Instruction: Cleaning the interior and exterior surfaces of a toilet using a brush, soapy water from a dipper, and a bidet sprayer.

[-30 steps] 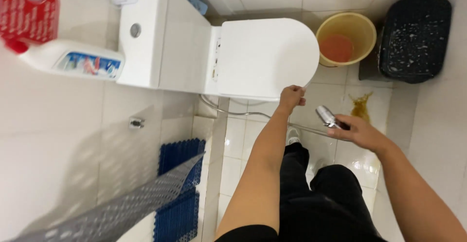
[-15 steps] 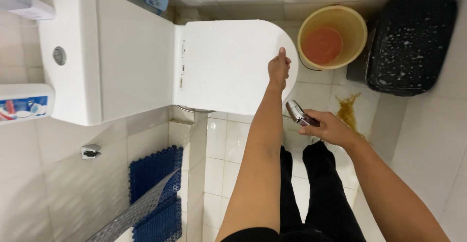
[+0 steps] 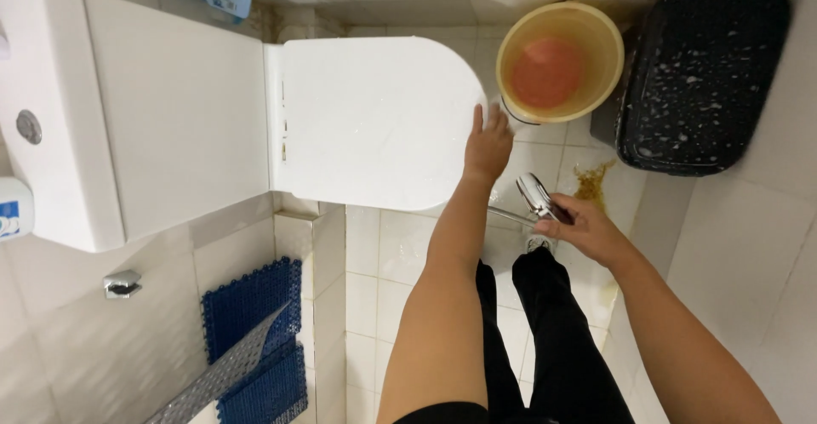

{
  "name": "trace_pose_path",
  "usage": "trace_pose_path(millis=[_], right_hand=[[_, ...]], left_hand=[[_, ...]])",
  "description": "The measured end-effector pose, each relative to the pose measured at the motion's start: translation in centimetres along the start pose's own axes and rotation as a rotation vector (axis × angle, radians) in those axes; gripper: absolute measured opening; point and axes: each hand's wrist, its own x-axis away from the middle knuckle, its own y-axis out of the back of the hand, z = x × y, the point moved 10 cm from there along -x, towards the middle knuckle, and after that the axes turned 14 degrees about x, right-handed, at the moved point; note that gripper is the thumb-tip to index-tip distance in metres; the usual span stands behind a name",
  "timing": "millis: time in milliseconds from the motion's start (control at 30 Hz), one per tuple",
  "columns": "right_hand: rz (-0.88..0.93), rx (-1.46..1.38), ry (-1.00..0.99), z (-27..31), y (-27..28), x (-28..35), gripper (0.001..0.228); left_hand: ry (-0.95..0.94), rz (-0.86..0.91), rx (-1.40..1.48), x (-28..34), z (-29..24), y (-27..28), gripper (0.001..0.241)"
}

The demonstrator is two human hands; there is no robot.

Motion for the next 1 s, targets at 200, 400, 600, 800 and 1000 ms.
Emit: trace_pose_path(millis=[200, 400, 600, 800, 1000], right_hand=[[0.065, -0.159, -0.024, -0.4, -1.2, 1.3, 0.061], [0.151, -0.164, 0.047, 1.3, -3.1, 2.2, 0.062], [0.141, -0.206, 0.159, 8.0, -5.3, 3.5, 0.052], [0.197, -0.261, 0.403, 21.5, -9.4, 6.2, 0.051], [0.165, -0.099, 0.474, 32.2, -17.2, 5.7, 0.041]], left_hand=[[0.028, 0.133, -0.322, 1.1, -0.1, -2.4, 0.045], [-0.049, 0.025, -0.396, 2.6, -0.4, 1.0, 0.047], [-0.028, -0.204, -0.02, 10.7, 2.4, 14.0, 0.039], [0.152, -0.621, 0.013, 23.6, 14.4, 30.0, 0.069], [0.486, -0.876, 0.024, 36.6, 35.4, 37.1, 0.081]])
